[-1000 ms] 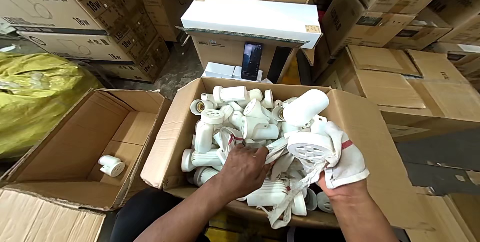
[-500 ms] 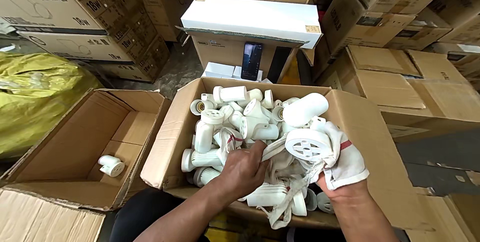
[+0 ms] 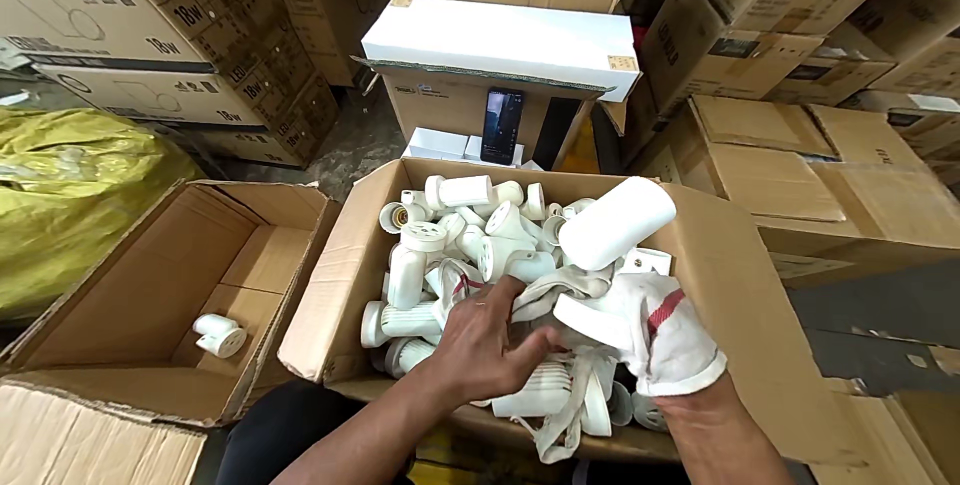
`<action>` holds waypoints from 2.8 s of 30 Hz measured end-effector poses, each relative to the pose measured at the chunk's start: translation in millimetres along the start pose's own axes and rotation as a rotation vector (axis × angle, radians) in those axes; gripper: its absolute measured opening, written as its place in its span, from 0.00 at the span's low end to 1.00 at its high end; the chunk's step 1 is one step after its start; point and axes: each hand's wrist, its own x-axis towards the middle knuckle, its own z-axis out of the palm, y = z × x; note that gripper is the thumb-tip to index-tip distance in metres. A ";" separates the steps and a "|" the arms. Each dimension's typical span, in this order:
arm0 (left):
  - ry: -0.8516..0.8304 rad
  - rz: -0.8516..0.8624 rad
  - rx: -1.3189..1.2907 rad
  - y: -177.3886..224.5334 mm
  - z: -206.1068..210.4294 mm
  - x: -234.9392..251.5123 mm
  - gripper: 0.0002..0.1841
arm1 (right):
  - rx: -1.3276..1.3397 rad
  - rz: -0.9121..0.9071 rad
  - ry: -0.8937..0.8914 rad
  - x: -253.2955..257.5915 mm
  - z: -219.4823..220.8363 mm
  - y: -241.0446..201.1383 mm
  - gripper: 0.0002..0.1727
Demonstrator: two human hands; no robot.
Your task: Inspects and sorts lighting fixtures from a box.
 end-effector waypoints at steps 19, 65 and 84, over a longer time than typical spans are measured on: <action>0.061 0.089 -0.438 2.4 -11.9 3.6 0.45 | 0.365 0.085 -0.339 -40.6 30.4 -9.7 0.15; 0.278 -0.619 -1.122 6.5 -18.8 17.3 0.27 | 1.188 0.195 -0.213 -40.3 66.0 18.9 0.08; 0.273 -0.642 -1.140 8.3 -16.9 16.6 0.27 | 1.179 0.201 -0.211 -40.2 64.2 17.2 0.10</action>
